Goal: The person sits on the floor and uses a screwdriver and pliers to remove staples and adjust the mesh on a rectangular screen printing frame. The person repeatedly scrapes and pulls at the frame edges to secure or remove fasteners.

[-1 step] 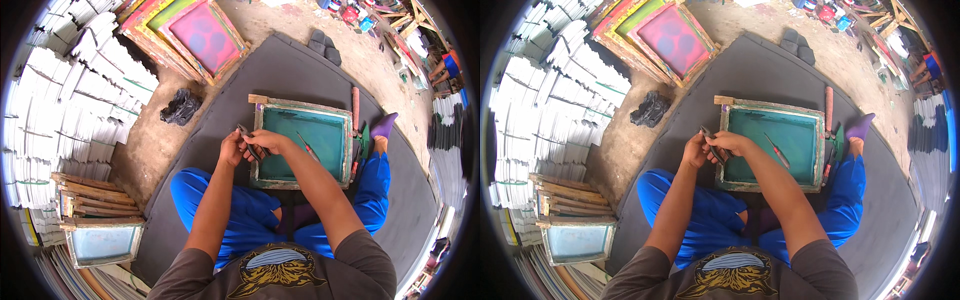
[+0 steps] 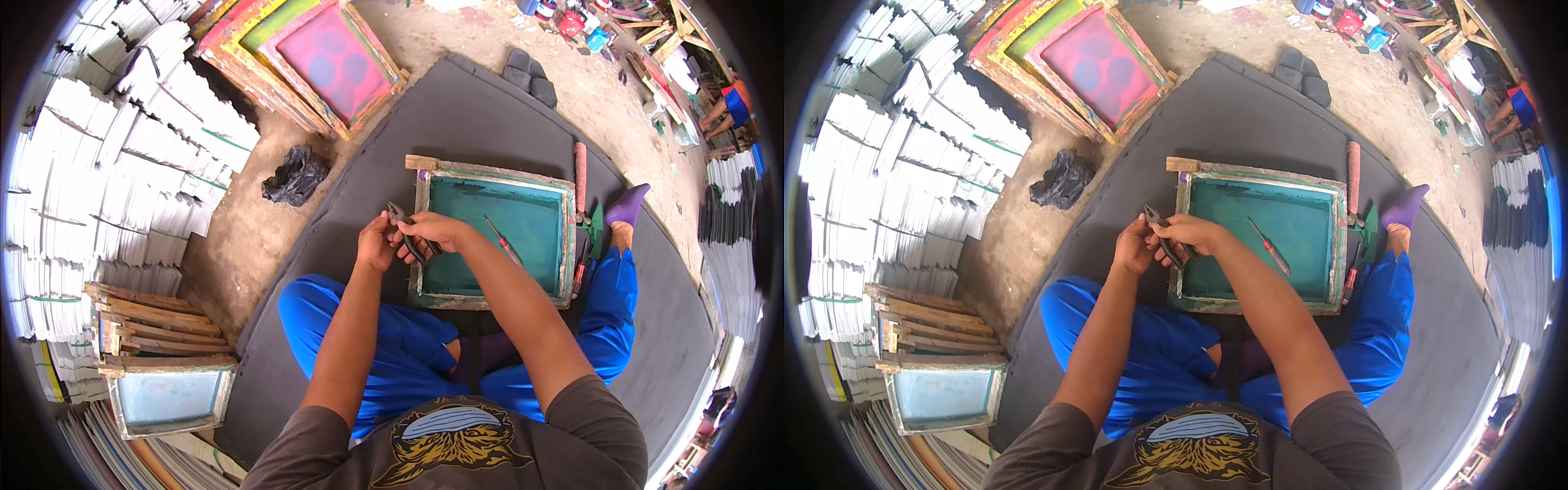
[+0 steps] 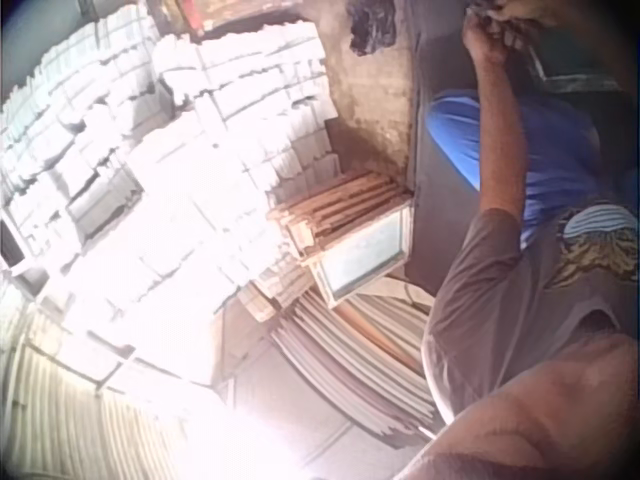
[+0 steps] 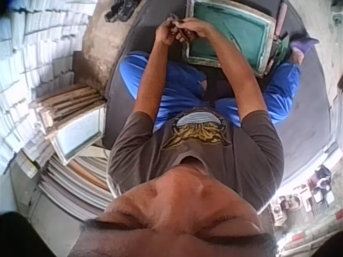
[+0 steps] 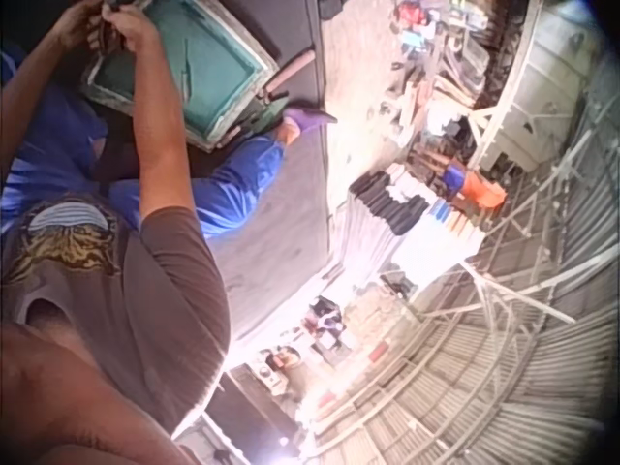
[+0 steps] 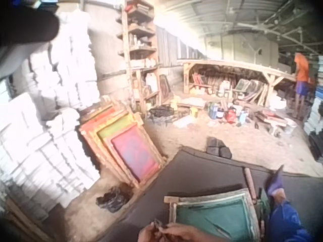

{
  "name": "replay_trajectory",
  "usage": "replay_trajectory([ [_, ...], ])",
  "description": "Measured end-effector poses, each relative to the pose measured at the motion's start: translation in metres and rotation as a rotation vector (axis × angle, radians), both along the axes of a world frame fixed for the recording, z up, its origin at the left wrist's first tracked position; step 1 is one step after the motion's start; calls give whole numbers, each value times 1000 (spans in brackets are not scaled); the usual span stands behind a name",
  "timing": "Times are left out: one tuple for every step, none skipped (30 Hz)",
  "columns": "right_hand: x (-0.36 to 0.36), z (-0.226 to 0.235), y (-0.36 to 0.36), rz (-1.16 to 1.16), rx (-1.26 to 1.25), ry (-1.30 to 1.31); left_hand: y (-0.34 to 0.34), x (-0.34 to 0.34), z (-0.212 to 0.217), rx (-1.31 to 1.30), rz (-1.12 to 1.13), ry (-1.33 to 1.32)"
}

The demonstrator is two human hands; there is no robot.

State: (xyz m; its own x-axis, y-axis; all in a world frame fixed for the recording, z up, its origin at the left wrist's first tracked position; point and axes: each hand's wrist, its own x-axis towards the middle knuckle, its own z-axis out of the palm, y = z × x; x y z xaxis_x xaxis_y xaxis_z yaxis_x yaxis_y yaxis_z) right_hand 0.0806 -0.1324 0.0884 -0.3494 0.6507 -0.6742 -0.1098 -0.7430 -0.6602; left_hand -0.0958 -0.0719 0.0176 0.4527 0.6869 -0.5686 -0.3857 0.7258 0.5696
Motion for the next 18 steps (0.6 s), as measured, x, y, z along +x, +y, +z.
replay_trajectory([
  [0, -2, 0, -17, 12, -2, 1, 0, 1, -31, 82, 71],
  [1, -3, -1, -29, 12, -24, 3, -6, -2, -49, 143, 157],
  [3, -3, -3, -40, 12, -47, 6, -8, -5, -27, 148, 235],
  [6, -3, -5, -51, 12, -69, 9, -11, -8, -6, 153, 313],
  [7, -5, -8, -61, 15, -81, 9, -12, -6, 10, 156, 393],
  [9, -7, -11, -71, 17, -94, 7, -12, -6, 69, 167, 433],
  [11, -9, -15, -82, 20, -106, 4, -10, -5, 129, 177, 473],
  [13, -10, -18, -74, 49, -132, 2, -8, -5, 189, 186, 513],
  [16, -11, -22, -84, 61, -164, 2, -9, -7, 236, 164, 551],
  [19, -14, -27, -95, 73, -195, 2, -9, -9, 284, 141, 588],
  [22, -15, -32, -105, 85, -226, 2, -11, -13, 333, 118, 626],
  [24, -16, -40, -155, 142, -305, 2, -14, -17, 473, 10, 772],
  [24, -18, -52, -207, 199, -383, 1, -19, -19, 615, -102, 916],
  [29, -19, -65, -263, 254, -469, -2, -18, -21, 759, -219, 1048],
  [41, -25, -84, -306, 317, -636, -13, -10, -10, 809, -406, 1093],
  [58, -36, -107, -352, 372, -808, -30, 1, 17, 863, -600, 1127],
  [73, -41, -125, -388, 434, -975, -45, 6, 39, 918, -785, 1168],
  [83, -39, -139, -426, 368, -1100, -56, 5, 50, 948, -818, 1209],
])
